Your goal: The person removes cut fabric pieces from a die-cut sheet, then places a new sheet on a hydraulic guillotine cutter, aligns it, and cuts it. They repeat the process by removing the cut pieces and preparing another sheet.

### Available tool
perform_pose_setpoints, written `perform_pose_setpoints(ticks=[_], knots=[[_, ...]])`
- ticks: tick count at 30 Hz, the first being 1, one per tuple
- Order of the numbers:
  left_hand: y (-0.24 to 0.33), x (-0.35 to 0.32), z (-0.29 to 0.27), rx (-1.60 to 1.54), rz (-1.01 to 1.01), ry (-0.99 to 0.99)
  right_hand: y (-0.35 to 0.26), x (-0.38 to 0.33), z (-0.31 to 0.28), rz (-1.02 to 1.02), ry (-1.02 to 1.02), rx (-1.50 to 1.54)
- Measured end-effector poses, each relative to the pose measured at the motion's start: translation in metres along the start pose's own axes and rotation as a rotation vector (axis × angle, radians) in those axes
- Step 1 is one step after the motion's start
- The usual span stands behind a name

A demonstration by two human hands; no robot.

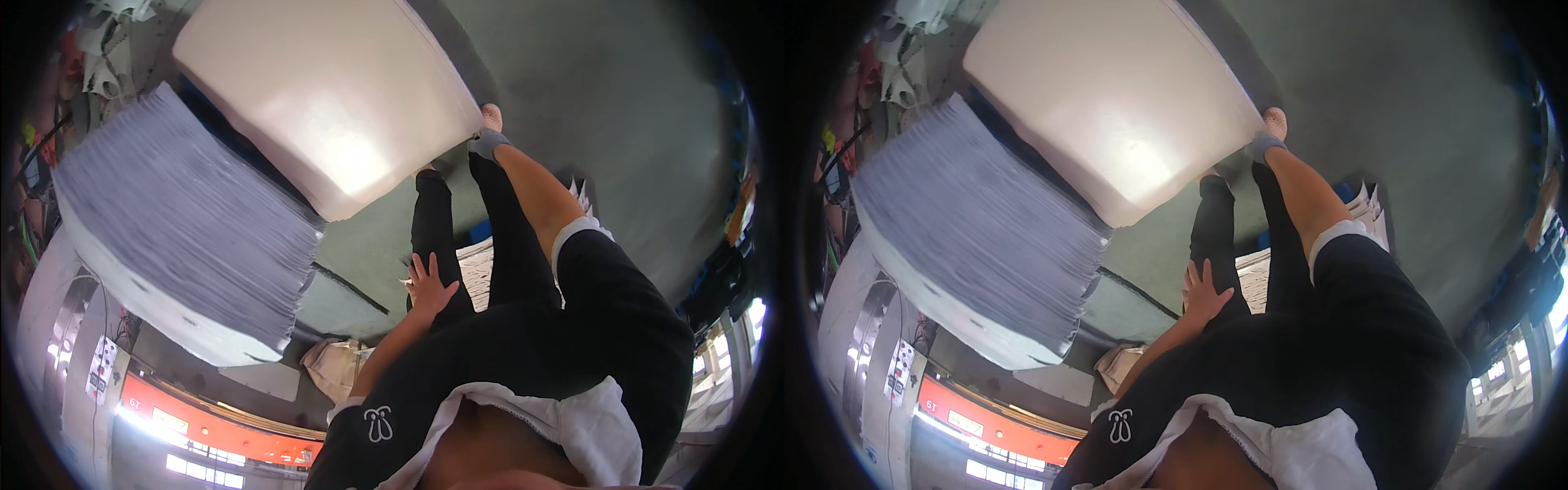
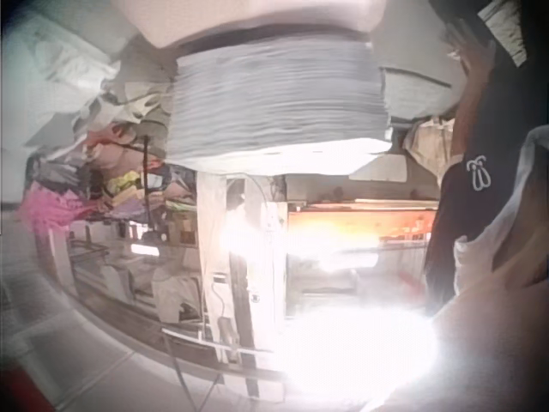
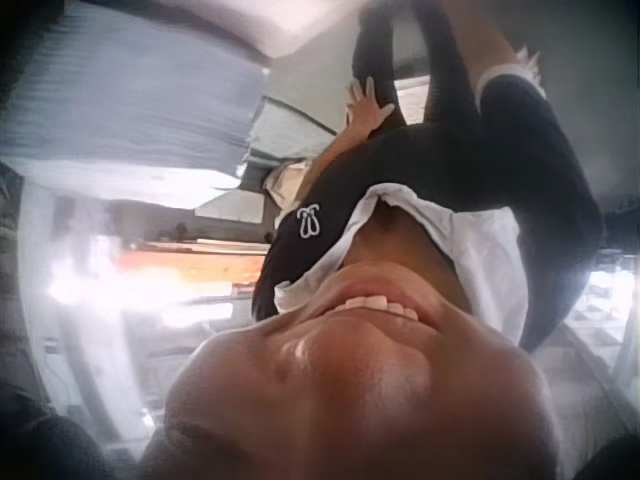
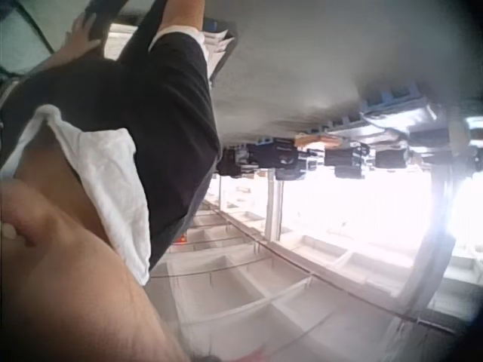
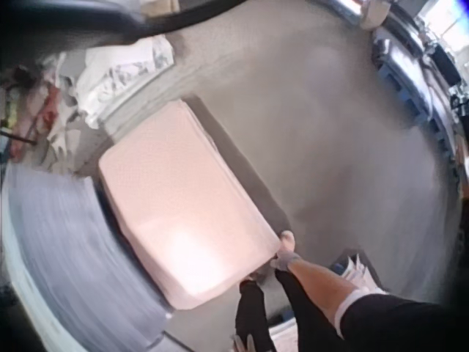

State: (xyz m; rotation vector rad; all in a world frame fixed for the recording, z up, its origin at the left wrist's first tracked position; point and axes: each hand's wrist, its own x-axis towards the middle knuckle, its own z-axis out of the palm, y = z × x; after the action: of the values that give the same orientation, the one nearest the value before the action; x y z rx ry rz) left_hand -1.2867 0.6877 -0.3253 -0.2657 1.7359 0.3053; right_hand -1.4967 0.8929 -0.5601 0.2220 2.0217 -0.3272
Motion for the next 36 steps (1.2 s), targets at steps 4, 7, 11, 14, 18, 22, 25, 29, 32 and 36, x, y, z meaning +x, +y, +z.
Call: perform_pose_setpoints(ticks=[4,7,11,14,18,22,25,29,32,36], knots=[[-0.004,0.012,-0.004,-0.078,0.018,0.133,-0.002,0.06,0.041,0.087,-0.054,0.245],[-0.007,0.013,-0.007,-0.124,0.014,0.149,-0.006,0.078,0.064,0.106,0.179,0.592],[-0.007,0.017,-0.017,-0.104,0.05,0.179,0.006,0.081,0.058,0.135,0.117,0.525],[-0.008,0.017,-0.028,-0.119,0.083,0.231,-0.001,0.076,0.04,0.095,-0.018,0.334],[-0.011,0.014,-0.033,-0.103,0.076,0.203,-0.075,0.054,0.032,-0.132,-0.236,0.196],[-0.02,0.015,-0.018,-0.135,0.071,0.224,-0.142,-0.011,0.008,-0.552,-0.291,0.196],[-0.037,0.026,-0.026,-0.634,-0.024,0.165,-0.181,-0.078,-0.026,-0.487,-0.434,0.733],[-0.076,0.041,-0.091,-2.099,-0.096,-0.104,-0.226,-0.137,-0.073,-0.555,-0.43,0.65],[-0.077,0.038,-0.131,-2.441,0.078,0.063,-0.245,-0.178,-0.097,-0.608,-0.42,0.727],[-0.067,0.02,-0.154,-2.612,0.676,0.208,-0.249,-0.23,-0.139,-0.684,-0.307,0.757]])
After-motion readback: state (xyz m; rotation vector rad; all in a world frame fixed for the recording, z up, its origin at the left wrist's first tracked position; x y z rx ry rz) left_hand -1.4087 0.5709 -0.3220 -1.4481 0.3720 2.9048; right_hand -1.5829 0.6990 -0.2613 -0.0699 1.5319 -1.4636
